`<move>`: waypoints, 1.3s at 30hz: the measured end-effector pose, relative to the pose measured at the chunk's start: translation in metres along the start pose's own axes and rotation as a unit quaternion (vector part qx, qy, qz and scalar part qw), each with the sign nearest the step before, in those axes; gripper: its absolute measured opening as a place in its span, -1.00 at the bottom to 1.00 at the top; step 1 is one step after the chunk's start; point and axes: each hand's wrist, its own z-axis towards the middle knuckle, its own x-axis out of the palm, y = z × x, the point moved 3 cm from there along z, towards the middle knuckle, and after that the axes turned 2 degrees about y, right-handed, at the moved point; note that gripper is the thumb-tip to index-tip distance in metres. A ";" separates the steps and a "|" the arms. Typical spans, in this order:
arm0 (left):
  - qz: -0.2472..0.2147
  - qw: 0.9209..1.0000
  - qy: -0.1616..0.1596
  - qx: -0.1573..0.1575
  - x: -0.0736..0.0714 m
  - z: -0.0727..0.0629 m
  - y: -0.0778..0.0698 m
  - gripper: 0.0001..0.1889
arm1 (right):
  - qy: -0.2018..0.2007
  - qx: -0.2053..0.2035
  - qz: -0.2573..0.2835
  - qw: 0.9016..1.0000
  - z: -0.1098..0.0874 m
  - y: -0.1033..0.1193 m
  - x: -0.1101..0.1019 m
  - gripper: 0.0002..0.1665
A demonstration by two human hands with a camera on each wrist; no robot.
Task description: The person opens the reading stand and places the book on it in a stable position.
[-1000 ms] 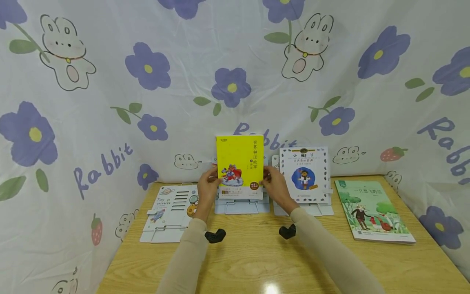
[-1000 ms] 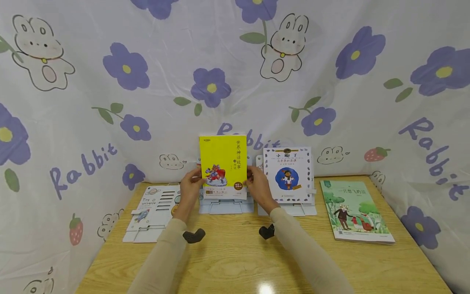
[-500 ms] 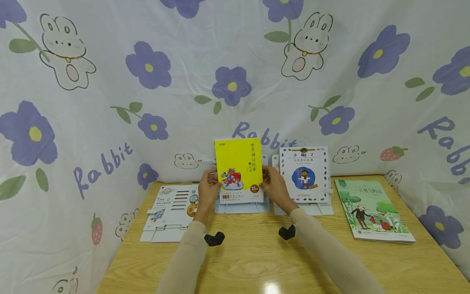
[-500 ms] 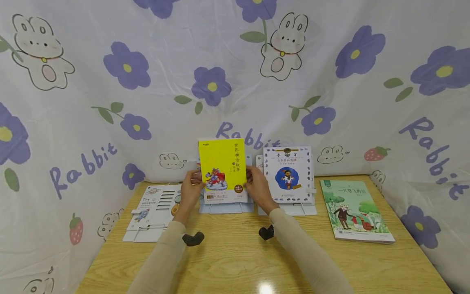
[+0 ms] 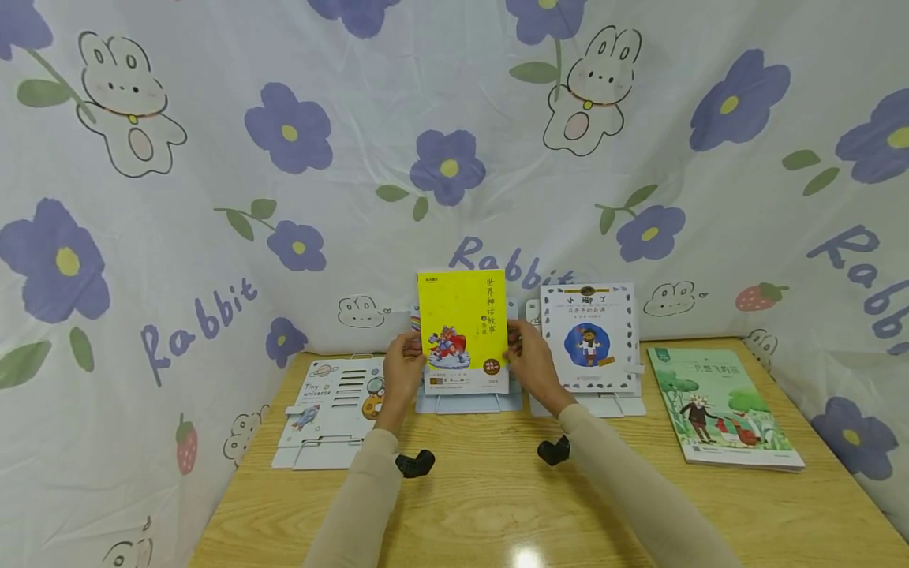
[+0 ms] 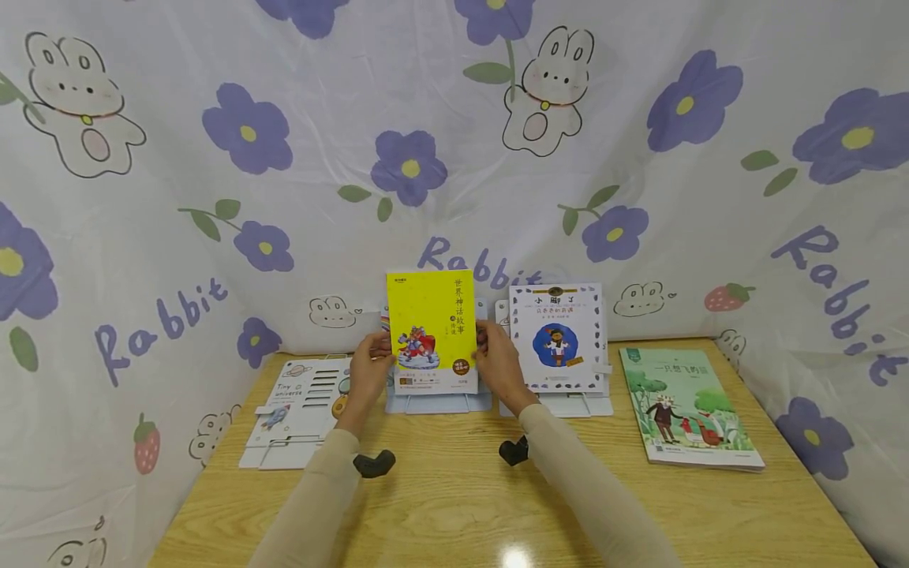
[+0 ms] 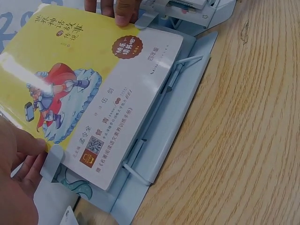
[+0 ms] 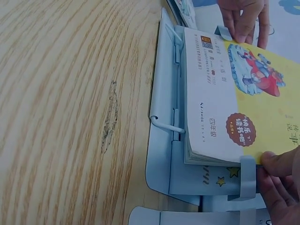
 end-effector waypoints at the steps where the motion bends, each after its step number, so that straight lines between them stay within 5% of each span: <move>1: 0.001 1.000 -0.001 0.000 0.000 0.000 0.000 -0.53 | 0.000 0.001 0.000 1.000 0.000 0.000 0.000 -0.36; 19: -0.008 1.000 0.005 -0.007 -0.001 -0.001 0.005 -0.53 | 0.007 0.012 -0.015 1.000 -0.002 0.002 -0.001 -0.36; 28: 0.000 1.000 0.000 -0.023 -0.014 -0.003 -0.003 -0.66 | 0.002 0.015 -0.003 1.000 -0.008 0.006 -0.011 -0.49; 39: -0.047 0.997 0.061 -0.009 -0.037 -0.010 -0.005 -0.69 | -0.021 -0.033 0.018 0.999 -0.023 0.012 -0.026 -0.70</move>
